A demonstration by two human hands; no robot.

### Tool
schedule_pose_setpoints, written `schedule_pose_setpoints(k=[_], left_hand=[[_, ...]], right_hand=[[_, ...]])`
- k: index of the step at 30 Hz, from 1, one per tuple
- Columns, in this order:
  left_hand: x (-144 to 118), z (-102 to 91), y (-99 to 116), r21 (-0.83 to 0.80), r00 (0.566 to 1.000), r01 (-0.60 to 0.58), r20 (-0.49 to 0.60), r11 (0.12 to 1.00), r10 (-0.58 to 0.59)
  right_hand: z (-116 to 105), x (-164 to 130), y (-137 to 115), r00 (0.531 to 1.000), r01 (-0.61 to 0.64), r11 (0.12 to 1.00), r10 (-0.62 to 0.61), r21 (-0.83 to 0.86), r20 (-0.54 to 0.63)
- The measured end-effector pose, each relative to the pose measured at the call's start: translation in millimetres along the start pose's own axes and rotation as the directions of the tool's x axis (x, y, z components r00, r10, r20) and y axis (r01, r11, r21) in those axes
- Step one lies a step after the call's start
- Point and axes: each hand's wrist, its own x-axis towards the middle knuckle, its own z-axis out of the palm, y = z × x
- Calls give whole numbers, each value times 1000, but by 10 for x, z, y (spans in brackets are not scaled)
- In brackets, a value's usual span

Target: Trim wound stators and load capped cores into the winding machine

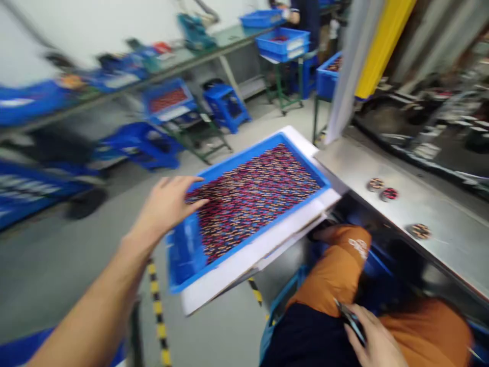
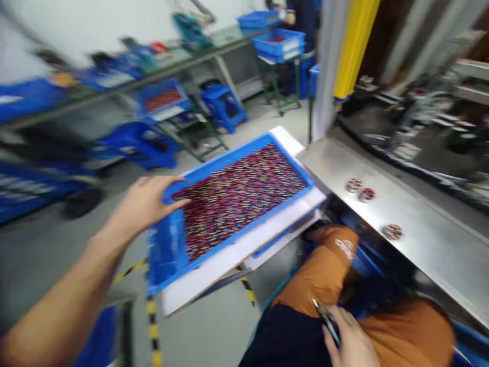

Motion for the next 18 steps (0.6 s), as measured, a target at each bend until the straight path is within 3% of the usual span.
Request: schedule_pose_setpoints(k=[2,5,8,10,13,16,18], left_hand=[[-39,5,630,-133,976,-159,-169,978,136],[-101,130,1779,-284,855,-464,-391,839,340],[-107,344,2915,-304,738,-666,-405,681,540],[-70,497,3488,-304,702,-710,-380,636,602],[-29,683,4024,-306,648,-761,-343,572,680],[-22,840,4298,-309,556,-824,-286,475,780],[3,940,4405,-299,521,-842,-235,449,820]], right_hand=[[-114,-20,-177,997,-76,997,76,-3,20],[-253,-7,-373,990,-132,991,132,10,44],[-332,-90,-423,988,-151,988,150,36,31],[-359,-208,-382,986,-167,983,167,72,13],[-370,-414,-255,975,-216,967,221,139,-24],[-334,-588,-119,954,-273,945,290,179,-74],[-277,-670,-38,941,-297,936,320,189,-110]])
